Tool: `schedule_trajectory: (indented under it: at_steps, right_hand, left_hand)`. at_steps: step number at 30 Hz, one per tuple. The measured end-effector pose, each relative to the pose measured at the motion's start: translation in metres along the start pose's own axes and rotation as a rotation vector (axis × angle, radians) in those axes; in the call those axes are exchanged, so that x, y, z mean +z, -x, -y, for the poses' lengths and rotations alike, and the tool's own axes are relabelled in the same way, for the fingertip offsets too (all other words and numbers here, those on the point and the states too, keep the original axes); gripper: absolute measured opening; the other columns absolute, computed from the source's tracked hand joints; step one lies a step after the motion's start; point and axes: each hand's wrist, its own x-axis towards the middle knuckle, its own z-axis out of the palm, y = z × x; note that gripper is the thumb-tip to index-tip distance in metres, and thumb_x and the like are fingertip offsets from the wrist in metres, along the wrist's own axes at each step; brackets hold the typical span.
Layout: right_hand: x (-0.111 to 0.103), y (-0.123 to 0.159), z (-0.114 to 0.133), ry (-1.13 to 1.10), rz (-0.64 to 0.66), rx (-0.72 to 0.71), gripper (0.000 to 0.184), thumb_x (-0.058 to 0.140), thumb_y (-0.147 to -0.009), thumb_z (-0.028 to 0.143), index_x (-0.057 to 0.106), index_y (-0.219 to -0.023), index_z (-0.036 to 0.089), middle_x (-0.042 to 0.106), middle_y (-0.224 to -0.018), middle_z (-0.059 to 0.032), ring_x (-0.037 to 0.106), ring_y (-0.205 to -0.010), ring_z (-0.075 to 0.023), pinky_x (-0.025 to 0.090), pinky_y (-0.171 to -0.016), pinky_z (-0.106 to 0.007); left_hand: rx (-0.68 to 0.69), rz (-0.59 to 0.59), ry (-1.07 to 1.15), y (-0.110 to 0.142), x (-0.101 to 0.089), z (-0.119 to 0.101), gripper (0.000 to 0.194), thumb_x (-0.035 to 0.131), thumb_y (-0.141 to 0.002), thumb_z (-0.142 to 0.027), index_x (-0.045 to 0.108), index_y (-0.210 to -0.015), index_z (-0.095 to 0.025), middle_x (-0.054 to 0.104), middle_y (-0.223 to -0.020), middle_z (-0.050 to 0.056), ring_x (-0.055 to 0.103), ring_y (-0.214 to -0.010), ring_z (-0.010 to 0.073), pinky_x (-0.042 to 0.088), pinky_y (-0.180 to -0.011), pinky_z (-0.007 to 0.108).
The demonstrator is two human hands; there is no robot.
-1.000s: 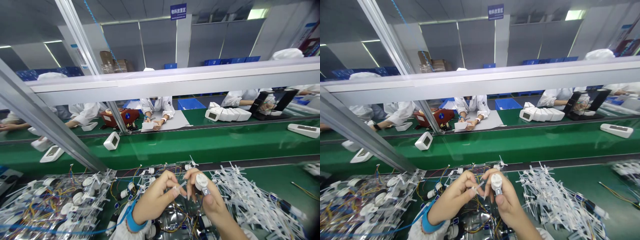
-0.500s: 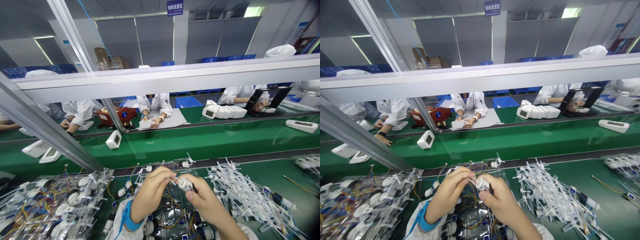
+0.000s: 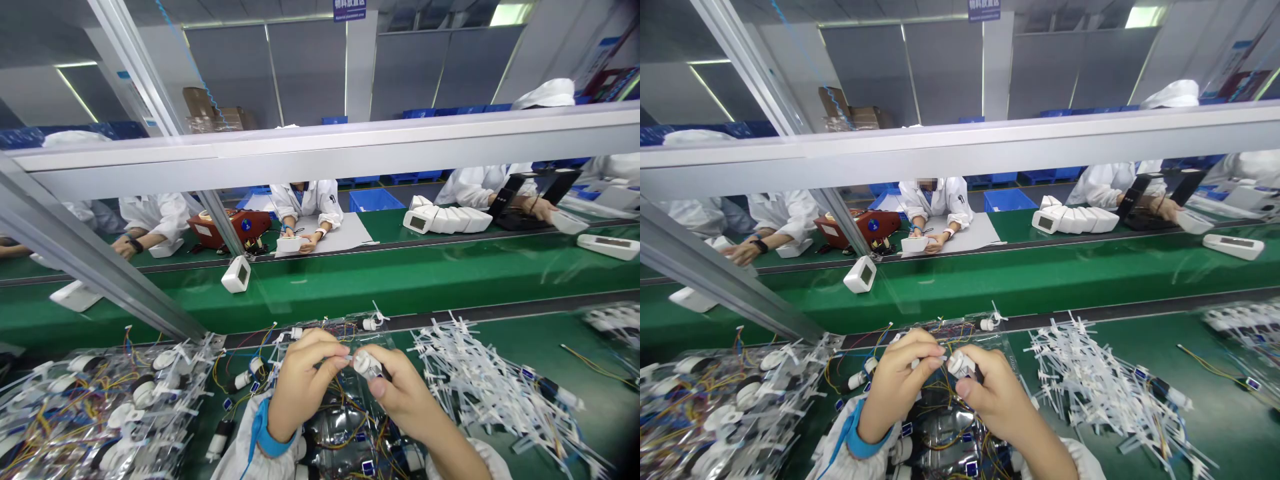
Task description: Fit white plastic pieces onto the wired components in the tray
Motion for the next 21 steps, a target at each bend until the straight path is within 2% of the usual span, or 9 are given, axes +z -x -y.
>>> schedule_trajectory:
  at_steps: [3,8,21]
  right_hand:
    - [0.0002,-0.0005,0.0004,0.025,0.004,-0.004,0.068,0.045,-0.09,0.085,0.053,-0.076,0.019,0.034,-0.065,0.0048,0.029,-0.058,-0.0133,0.02,-0.054,-0.027]
    - [0.0021,-0.0009,0.0023,0.024,0.018,-0.023,0.069,0.042,-0.092,0.084,0.059,-0.084,0.017,0.032,-0.065,0.0052,0.027,-0.057,-0.0128,0.02,-0.054,-0.026]
    - [0.0034,-0.0007,0.0004,0.037,0.017,-0.032,0.067,0.041,-0.093,0.084,0.052,-0.08,0.019,0.033,-0.066,0.0051,0.029,-0.058,-0.0129,0.02,-0.055,-0.027]
  left_hand:
    - [0.024,-0.005,-0.006,-0.0006,-0.0004,-0.0011,0.007,0.067,-0.095,-0.017,0.073,-0.097,-0.021,0.07,-0.089,0.002,0.063,-0.085,0.0156,0.048,-0.077,0.027]
    - [0.036,0.009,0.005,-0.0005,-0.0003,-0.0013,0.008,0.065,-0.096,-0.016,0.071,-0.099,-0.022,0.068,-0.089,0.002,0.061,-0.085,0.0165,0.046,-0.076,0.029]
    - [0.052,0.035,-0.018,-0.0005,0.0015,-0.0023,0.008,0.061,-0.099,-0.02,0.069,-0.097,-0.022,0.064,-0.086,0.003,0.057,-0.085,0.0188,0.04,-0.08,0.034]
